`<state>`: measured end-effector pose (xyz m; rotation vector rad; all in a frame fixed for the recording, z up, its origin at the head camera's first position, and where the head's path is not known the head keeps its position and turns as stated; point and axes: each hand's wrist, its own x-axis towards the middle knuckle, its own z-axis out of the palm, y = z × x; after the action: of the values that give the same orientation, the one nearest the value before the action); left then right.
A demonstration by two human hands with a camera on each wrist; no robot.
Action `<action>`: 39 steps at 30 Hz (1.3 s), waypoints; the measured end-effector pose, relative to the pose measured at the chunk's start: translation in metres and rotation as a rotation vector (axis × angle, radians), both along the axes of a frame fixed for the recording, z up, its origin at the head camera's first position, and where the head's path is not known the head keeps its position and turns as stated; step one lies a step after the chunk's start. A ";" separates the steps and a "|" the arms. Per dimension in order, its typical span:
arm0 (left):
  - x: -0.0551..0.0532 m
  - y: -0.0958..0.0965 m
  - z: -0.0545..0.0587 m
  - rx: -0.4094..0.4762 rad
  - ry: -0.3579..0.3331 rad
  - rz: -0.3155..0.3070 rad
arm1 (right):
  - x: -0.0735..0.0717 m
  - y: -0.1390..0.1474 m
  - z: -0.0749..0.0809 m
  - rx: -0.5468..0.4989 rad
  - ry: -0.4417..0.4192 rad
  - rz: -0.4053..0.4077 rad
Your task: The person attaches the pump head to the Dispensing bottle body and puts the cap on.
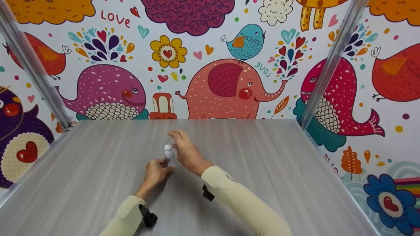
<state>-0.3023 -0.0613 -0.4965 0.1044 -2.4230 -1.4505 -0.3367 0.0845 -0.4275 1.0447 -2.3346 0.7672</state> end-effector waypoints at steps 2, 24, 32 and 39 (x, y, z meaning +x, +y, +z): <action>0.000 0.000 0.000 -0.001 -0.003 0.002 | 0.000 0.000 0.001 0.013 -0.002 0.009; -0.001 -0.001 -0.001 -0.004 0.025 -0.020 | -0.001 -0.008 0.003 0.116 0.008 0.108; -0.002 -0.002 -0.002 -0.001 0.029 -0.014 | -0.001 -0.009 0.002 0.111 0.029 0.120; -0.002 -0.002 -0.001 -0.017 0.038 -0.014 | -0.001 -0.011 0.003 0.120 0.033 0.120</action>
<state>-0.3046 -0.0630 -0.4979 0.0564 -2.4103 -1.4241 -0.3380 0.0735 -0.4244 1.2490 -2.3309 0.6540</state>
